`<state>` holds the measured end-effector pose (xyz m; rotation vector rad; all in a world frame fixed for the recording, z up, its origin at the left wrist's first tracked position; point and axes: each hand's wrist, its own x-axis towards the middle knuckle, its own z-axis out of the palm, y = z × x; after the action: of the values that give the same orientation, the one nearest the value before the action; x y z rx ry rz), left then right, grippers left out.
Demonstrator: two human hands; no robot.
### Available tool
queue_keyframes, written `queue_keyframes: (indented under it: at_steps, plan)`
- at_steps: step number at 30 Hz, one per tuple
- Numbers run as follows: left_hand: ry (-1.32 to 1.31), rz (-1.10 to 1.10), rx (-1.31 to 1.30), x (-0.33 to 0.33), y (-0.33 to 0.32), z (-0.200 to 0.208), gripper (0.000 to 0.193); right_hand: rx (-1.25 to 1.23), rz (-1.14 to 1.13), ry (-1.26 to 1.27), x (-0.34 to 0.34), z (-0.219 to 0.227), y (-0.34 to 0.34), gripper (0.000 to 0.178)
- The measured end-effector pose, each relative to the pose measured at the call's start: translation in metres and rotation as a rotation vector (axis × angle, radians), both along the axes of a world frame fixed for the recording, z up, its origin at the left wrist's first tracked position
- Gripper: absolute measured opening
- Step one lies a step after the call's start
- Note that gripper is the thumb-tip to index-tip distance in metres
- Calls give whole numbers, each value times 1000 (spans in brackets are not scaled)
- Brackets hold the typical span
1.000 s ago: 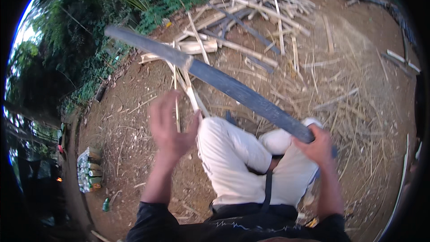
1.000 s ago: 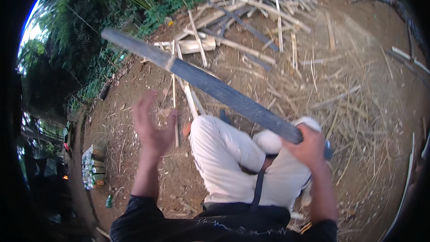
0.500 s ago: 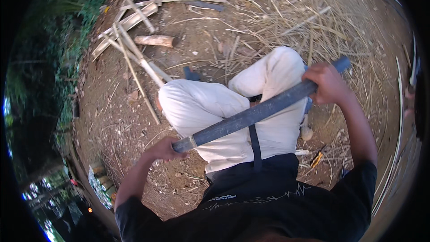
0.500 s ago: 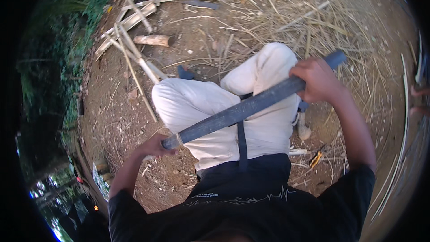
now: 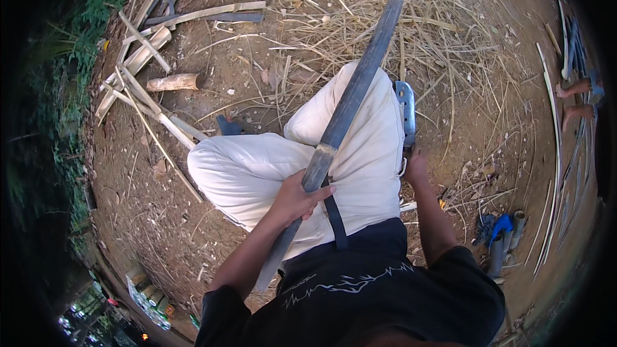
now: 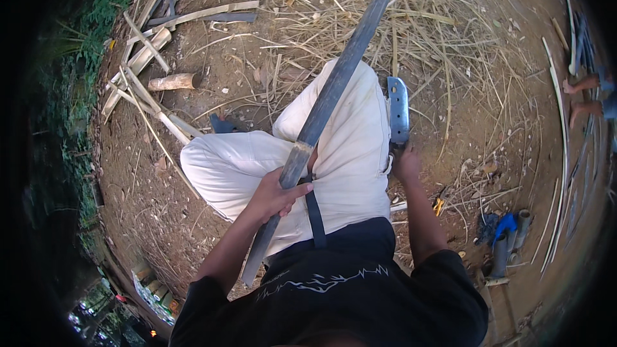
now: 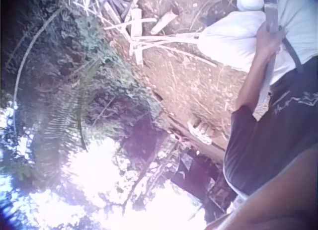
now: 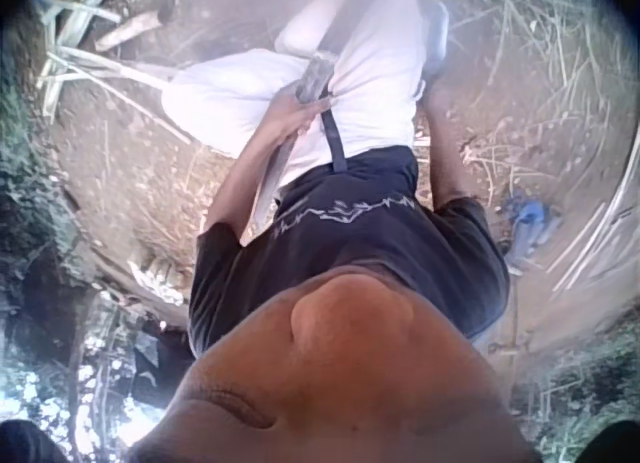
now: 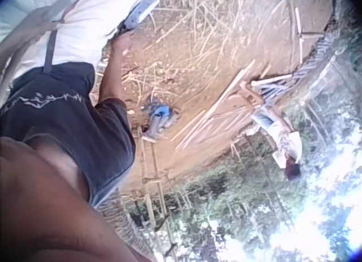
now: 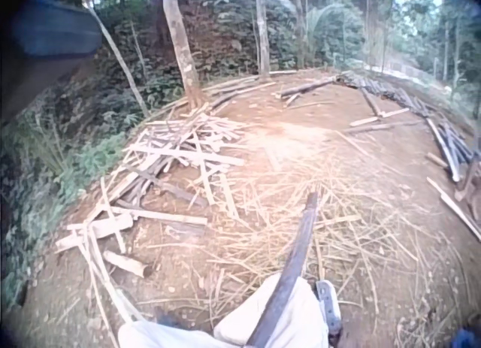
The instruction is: The person uses a large blade to strip outer layers and refine strips of bamboo while sitting on the ground outdoors.
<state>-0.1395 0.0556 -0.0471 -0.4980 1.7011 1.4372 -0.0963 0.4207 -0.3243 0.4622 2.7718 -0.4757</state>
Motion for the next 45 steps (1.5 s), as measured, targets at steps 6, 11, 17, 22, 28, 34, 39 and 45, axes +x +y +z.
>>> queue_keyframes:
  at_steps: [6,11,17,22,28,34,39,45]
  plan:
    - [25,-12,-14,-15,26,-2,44,16,-246,106,-2,-10,-26,66]
    - [44,18,29,-9,31,-13,46,-96,-377,97,-4,34,-24,47]
    - [536,-137,-284,23,24,-26,53,-266,-382,287,-4,132,-20,31]
    - [358,-279,-444,50,18,6,52,-295,-10,451,17,196,-33,32]
    - [528,-175,-300,59,22,-8,33,-281,605,341,7,245,-83,42]
    - [267,-338,-367,73,0,23,34,-136,599,303,-19,226,-71,35]
    - [214,-368,-333,74,-3,35,39,-57,249,121,-54,222,-58,31]
    - [188,-338,-320,80,2,30,41,-91,703,435,-26,246,-81,22]
